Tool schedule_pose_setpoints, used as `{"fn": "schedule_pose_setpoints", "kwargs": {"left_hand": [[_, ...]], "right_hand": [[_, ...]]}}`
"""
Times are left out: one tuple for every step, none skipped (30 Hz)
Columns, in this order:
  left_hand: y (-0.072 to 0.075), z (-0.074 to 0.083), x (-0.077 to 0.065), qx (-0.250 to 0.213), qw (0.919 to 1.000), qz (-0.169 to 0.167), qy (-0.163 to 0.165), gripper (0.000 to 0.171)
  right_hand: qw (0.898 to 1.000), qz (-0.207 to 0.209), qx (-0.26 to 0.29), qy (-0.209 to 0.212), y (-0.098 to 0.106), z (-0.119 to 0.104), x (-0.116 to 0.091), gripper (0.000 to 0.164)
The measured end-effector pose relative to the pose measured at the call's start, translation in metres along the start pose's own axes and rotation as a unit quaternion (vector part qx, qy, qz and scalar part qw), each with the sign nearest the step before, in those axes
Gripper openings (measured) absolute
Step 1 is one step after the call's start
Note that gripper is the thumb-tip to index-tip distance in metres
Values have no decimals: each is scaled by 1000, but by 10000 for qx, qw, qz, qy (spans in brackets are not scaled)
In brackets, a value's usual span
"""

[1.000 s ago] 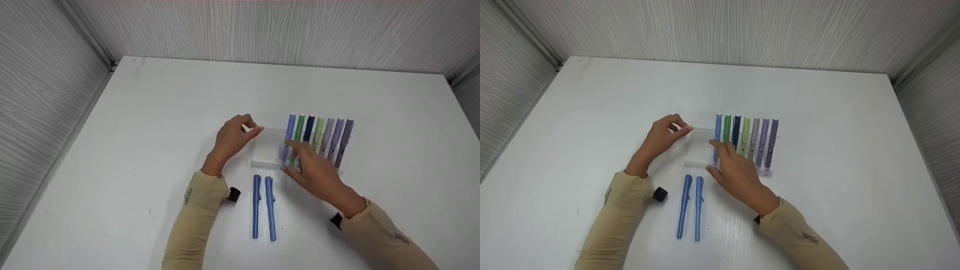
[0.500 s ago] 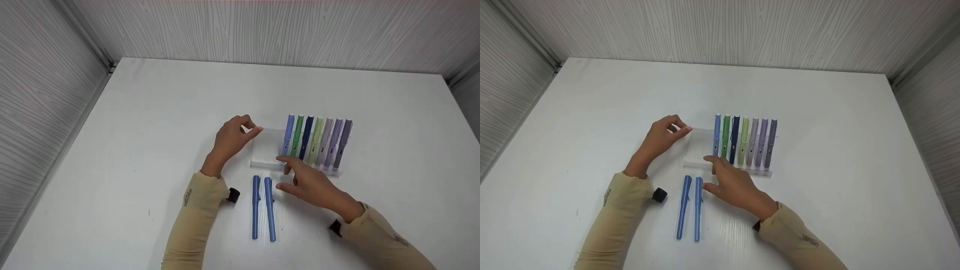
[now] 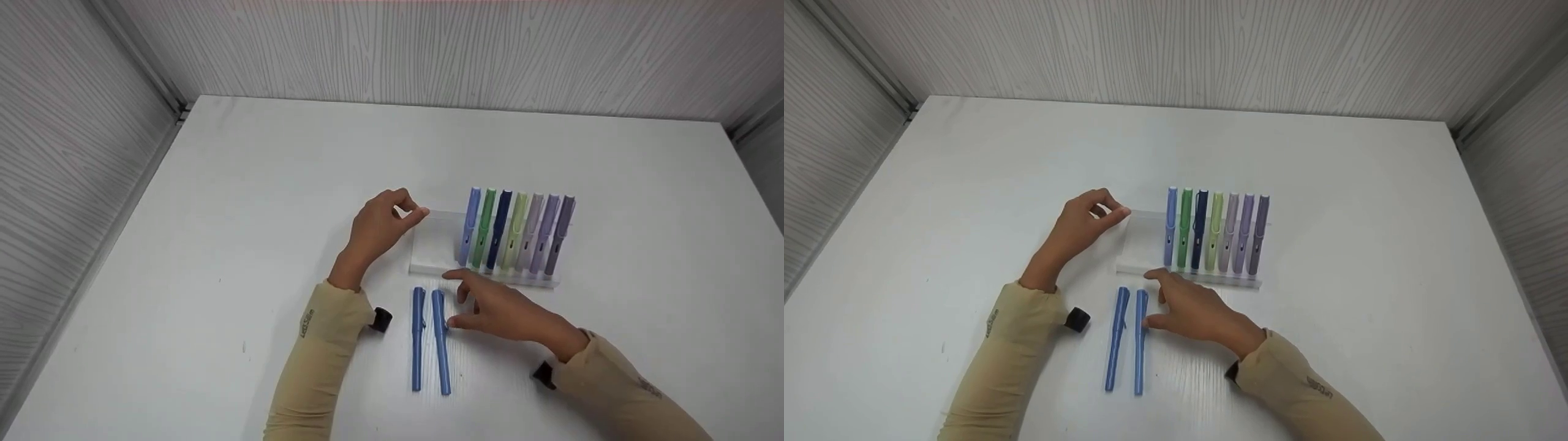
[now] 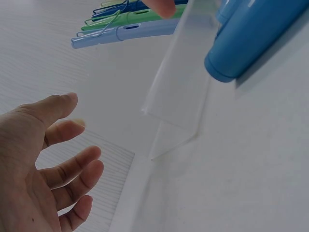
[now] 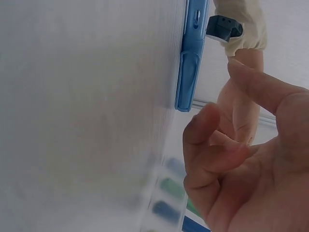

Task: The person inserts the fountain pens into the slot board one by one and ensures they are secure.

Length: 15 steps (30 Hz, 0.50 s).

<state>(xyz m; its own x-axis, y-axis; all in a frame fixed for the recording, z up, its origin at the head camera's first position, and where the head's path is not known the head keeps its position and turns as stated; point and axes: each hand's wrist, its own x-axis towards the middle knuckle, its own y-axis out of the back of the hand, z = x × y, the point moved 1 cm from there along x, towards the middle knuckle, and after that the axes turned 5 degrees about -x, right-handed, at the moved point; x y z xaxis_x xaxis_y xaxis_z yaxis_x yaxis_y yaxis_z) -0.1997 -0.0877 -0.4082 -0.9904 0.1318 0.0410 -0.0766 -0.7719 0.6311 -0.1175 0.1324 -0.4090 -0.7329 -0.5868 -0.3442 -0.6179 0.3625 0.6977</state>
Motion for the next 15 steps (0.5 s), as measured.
{"fn": "schedule_pose_setpoints", "kwargs": {"left_hand": [[0, 0, 0, -4, 10000, 7, -4, 28], [0, -1, 0, -11, 10000, 13, -8, 28], [0, -1, 0, -16, 10000, 21, -7, 28], [0, -1, -1, -22, 10000, 24, -3, 28], [0, -1, -1, -25, 10000, 26, 3, 28], [0, -1, -1, -28, 10000, 24, 15, 28], [0, -1, -1, -27, 10000, 18, 24, 28], [0, -1, -1, -23, 10000, 15, 29, 28], [0, -1, -1, -22, 10000, 11, 36, 27], [0, -1, -1, -24, 10000, 13, 41, 27], [0, -1, -1, -27, 10000, 13, 45, 27], [0, 0, -1, -22, 10000, 22, 32, 27], [0, 0, -1, -23, 10000, 31, 17, 27], [0, 0, -1, -22, 10000, 37, 1, 28], [-1, 0, 0, -21, 10000, 38, -23, 28]], "right_hand": [[10000, -57, -1, -16, -1, 0, 1, 74], [9999, -104, -6, -17, -1, 0, 1, 74], [9999, -141, -28, -25, -1, 0, 2, 73], [9998, -171, -68, -20, -2, 0, 2, 73], [9998, -193, -108, -8, -2, 0, 3, 73], [9997, -207, -152, 1, -3, 0, 3, 73], [9996, -217, -194, 7, -3, 0, 3, 72], [9995, -226, -235, 4, -4, 0, 4, 72], [9993, -239, -270, -7, -4, 0, 4, 72], [9992, -253, -301, -14, -5, -1, 5, 71], [9991, -267, -336, -31, -5, -1, 5, 71], [9989, -281, -363, -44, -5, -2, 6, 71], [9988, -296, -394, -62, -6, -2, 6, 71], [9986, -310, -420, -83, -6, -3, 7, 71], [9984, -322, -451, -102, -6, -4, 7, 71]]}}
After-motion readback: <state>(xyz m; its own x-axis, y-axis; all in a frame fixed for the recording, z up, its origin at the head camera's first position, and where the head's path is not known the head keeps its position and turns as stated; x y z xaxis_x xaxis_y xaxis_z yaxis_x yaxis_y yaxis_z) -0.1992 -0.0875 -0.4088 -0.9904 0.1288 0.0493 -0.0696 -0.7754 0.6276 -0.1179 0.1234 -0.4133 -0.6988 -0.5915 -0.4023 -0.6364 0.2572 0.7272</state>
